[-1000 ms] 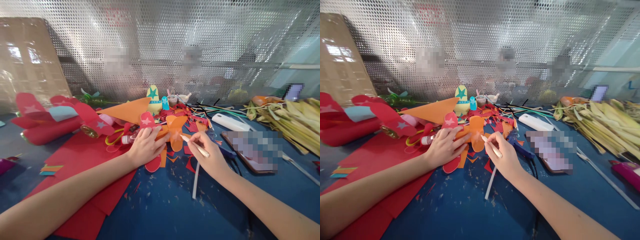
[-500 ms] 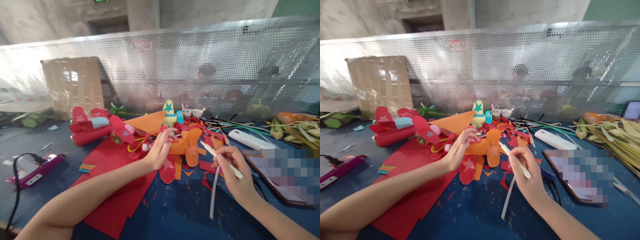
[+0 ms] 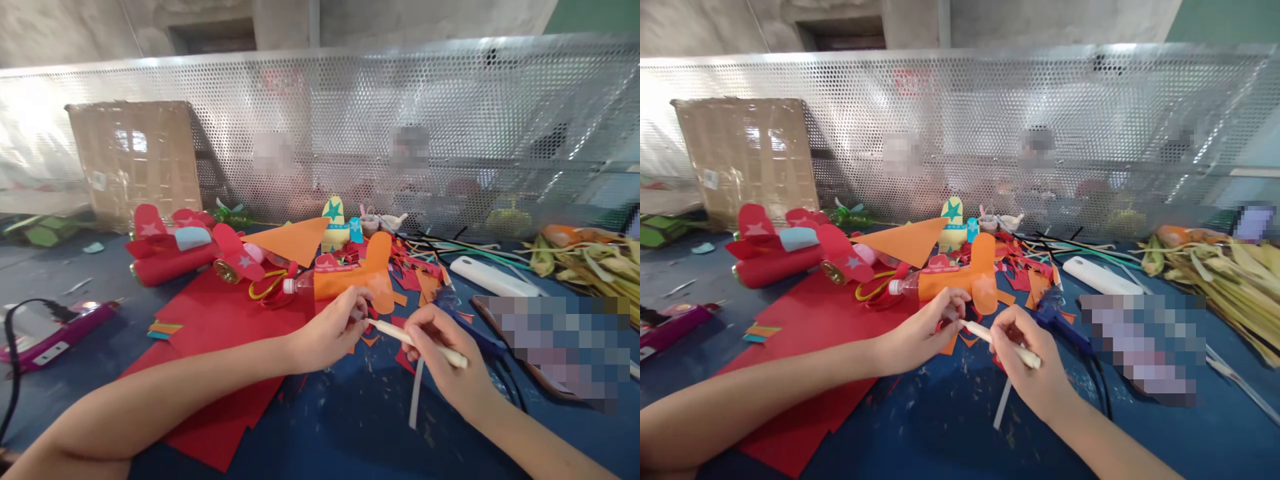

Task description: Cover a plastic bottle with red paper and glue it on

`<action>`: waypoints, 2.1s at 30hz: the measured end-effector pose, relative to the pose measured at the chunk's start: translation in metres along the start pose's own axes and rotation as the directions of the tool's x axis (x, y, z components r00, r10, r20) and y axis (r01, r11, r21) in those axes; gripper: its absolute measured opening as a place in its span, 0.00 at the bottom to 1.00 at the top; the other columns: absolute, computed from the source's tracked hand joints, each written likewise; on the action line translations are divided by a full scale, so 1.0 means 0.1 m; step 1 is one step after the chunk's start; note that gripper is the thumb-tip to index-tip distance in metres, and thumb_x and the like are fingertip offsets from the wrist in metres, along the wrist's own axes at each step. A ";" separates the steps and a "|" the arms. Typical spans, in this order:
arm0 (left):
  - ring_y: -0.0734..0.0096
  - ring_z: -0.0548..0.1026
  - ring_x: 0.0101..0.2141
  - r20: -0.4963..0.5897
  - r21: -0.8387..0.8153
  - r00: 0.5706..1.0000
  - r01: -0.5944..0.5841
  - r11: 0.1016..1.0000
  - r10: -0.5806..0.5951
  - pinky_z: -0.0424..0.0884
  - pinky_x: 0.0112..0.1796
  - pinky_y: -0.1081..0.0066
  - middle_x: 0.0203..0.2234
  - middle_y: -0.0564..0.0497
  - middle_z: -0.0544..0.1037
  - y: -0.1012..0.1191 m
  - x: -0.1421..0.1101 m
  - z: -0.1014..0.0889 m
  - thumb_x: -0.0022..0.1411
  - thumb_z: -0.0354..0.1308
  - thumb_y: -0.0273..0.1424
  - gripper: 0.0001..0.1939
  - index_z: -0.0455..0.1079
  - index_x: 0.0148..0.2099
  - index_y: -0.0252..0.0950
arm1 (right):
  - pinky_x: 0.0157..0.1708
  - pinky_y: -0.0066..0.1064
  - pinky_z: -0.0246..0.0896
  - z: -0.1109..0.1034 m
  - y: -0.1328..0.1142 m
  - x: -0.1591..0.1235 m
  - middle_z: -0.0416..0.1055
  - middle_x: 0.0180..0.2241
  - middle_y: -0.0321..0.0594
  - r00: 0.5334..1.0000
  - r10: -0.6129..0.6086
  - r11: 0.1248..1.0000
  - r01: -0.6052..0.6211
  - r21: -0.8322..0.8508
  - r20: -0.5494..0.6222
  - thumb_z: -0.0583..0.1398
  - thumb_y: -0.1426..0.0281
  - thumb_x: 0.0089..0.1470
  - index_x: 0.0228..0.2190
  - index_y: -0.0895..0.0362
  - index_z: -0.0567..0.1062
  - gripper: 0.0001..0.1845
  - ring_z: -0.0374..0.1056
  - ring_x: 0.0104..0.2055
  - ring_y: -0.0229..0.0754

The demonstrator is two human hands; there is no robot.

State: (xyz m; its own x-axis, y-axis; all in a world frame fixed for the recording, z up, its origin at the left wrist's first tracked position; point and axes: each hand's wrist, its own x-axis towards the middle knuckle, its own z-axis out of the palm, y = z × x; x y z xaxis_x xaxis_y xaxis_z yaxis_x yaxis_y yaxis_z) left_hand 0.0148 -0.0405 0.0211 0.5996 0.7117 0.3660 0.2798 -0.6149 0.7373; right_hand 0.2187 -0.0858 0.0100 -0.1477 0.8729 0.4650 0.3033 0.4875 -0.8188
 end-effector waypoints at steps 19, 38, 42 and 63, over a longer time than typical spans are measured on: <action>0.72 0.65 0.33 0.155 -0.039 0.986 0.062 0.997 -0.055 0.66 0.32 0.71 0.39 0.49 0.65 0.02 -0.13 0.08 0.50 0.49 0.20 0.24 0.55 0.50 0.38 | 0.20 0.27 0.50 0.07 0.00 -0.01 0.59 0.21 0.29 0.930 0.109 0.993 -0.088 -0.078 0.350 0.50 0.59 0.63 0.31 0.51 0.64 0.12 0.56 0.21 0.35; 0.54 0.67 0.52 -0.169 0.547 0.979 -0.006 0.837 0.118 0.62 0.55 0.55 0.49 0.39 0.70 -0.07 0.14 -0.31 0.60 0.57 0.40 0.24 0.62 0.55 0.33 | 0.21 0.27 0.62 -0.05 -0.01 0.03 0.67 0.21 0.32 0.974 -0.116 0.985 0.087 -0.148 -0.196 0.55 0.64 0.60 0.31 0.50 0.69 0.05 0.66 0.22 0.39; 0.42 0.64 0.54 -0.188 0.738 0.960 0.276 0.615 -0.205 0.59 0.54 0.49 0.52 0.34 0.69 -0.24 0.26 -0.57 0.55 0.58 0.53 0.42 0.58 0.62 0.31 | 0.27 0.32 0.67 -0.12 0.11 0.15 0.70 0.27 0.36 0.909 -0.023 0.998 -0.005 -0.067 -0.416 0.56 0.61 0.58 0.35 0.50 0.68 0.07 0.68 0.26 0.41; 0.50 0.71 0.48 -0.039 0.804 0.969 0.176 0.568 -0.245 0.64 0.49 0.58 0.46 0.42 0.74 -0.14 0.24 -0.74 0.51 0.64 0.47 0.49 0.46 0.68 0.39 | 0.35 0.40 0.66 -0.22 0.20 0.25 0.72 0.32 0.40 0.928 0.108 0.931 -0.221 -0.292 -0.356 0.55 0.52 0.54 0.37 0.51 0.69 0.17 0.72 0.32 0.47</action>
State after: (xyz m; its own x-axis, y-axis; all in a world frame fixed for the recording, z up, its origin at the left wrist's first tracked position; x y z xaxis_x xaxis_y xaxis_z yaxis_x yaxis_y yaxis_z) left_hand -0.0301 0.0104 0.0611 0.4830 0.8535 0.1956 0.8674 -0.4969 0.0263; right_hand 0.2421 -0.0546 0.0125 0.2311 0.8557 0.4630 0.5899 0.2552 -0.7661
